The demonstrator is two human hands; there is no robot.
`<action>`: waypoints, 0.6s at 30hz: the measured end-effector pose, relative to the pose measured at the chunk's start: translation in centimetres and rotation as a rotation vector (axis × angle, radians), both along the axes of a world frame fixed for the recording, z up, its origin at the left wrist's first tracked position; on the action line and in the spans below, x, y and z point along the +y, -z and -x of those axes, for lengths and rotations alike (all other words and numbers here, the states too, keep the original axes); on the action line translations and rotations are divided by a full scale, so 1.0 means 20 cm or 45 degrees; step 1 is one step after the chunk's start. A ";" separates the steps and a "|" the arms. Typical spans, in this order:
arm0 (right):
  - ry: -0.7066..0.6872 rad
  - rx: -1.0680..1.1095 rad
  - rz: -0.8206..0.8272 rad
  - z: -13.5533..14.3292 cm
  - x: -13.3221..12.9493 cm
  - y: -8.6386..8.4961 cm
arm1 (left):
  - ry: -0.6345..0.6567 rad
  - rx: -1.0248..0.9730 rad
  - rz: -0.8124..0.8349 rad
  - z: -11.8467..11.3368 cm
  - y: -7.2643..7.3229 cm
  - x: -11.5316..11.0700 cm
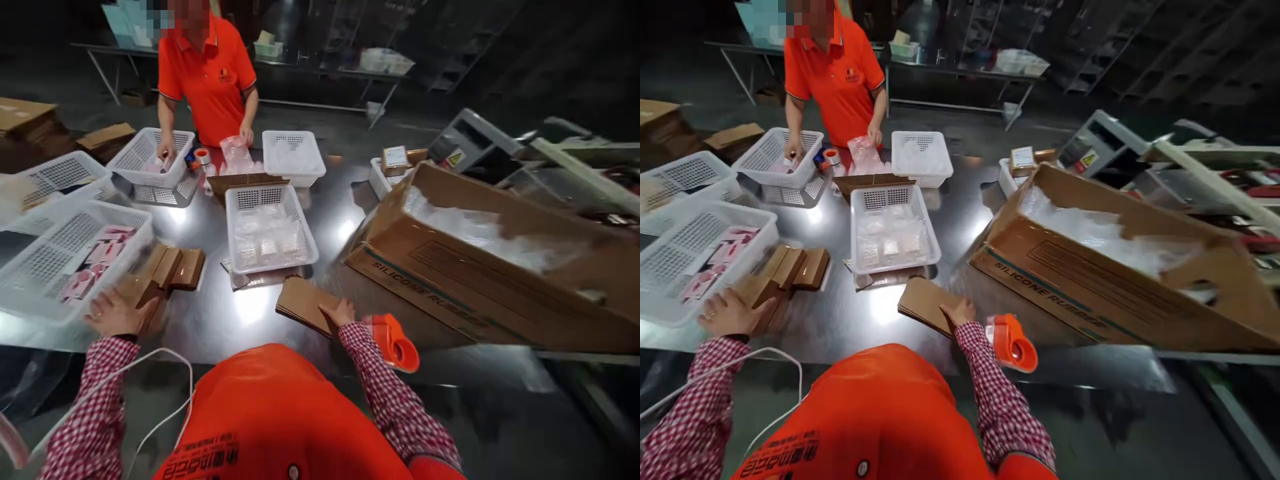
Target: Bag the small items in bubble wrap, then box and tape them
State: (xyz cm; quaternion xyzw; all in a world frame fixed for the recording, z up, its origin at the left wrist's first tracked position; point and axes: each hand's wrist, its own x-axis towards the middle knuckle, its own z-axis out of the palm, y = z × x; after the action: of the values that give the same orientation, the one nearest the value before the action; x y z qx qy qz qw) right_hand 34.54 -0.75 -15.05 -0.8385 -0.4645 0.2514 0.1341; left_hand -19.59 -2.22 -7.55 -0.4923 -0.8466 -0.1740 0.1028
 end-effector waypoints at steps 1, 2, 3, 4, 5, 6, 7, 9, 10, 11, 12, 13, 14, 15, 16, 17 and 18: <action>0.026 0.004 0.019 -0.01 0.01 0.00 | 0.066 -0.006 -0.097 -0.04 0.01 0.02; 0.046 0.005 0.033 -0.01 0.01 0.00 | 0.156 -0.042 -0.161 -0.08 0.01 0.03; 0.058 0.013 0.044 -0.02 0.02 -0.01 | 0.270 -0.110 -0.195 -0.14 0.02 0.04; 0.055 0.027 0.043 -0.02 0.02 -0.01 | 0.395 -0.210 -0.194 -0.20 0.02 0.05; 0.048 0.044 0.035 -0.03 0.02 -0.03 | 0.501 -0.347 -0.172 -0.27 0.03 0.06; 0.042 0.062 0.021 -0.05 0.02 -0.04 | 0.577 -0.500 -0.139 -0.34 0.05 0.06; 0.037 0.080 0.001 -0.07 0.01 -0.07 | 0.619 -0.652 -0.096 -0.40 0.07 0.05; 0.021 0.132 -0.046 -0.12 -0.02 -0.12 | 0.624 -0.884 -0.020 -0.52 0.13 0.02; -0.002 0.177 -0.066 -0.15 -0.04 -0.15 | 0.612 -0.996 0.025 -0.57 0.16 0.00; -0.039 0.239 -0.078 -0.17 -0.05 -0.18 | 0.609 -1.104 0.071 -0.62 0.19 -0.03; -0.094 0.316 -0.085 -0.18 -0.08 -0.22 | 0.617 -1.212 0.121 -0.66 0.20 -0.06; -0.163 0.401 -0.087 -0.17 -0.10 -0.25 | 0.627 -1.325 0.170 -0.71 0.20 -0.08; -0.240 0.487 -0.089 -0.15 -0.12 -0.28 | 0.644 -1.419 0.213 -0.75 0.20 -0.11; -0.313 0.564 -0.092 -0.10 -0.14 -0.30 | 0.663 -1.493 0.243 -0.79 0.19 -0.12; -0.389 0.623 -0.117 -0.03 -0.15 -0.32 | 0.680 -1.548 0.251 -0.83 0.17 -0.13; -0.468 0.656 -0.178 0.06 -0.17 -0.33 | 0.686 -1.611 0.239 -0.87 0.16 -0.13; -0.547 0.668 -0.267 0.16 -0.18 -0.32 | 0.678 -1.661 0.206 -0.90 0.14 -0.13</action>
State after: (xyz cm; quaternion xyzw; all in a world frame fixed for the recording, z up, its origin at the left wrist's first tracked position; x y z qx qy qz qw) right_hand 31.33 -4.40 -8.65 -0.6103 -0.6033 0.4315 0.2782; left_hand -1.53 -4.81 -10.40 -0.4840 -0.5968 -0.3891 -0.5081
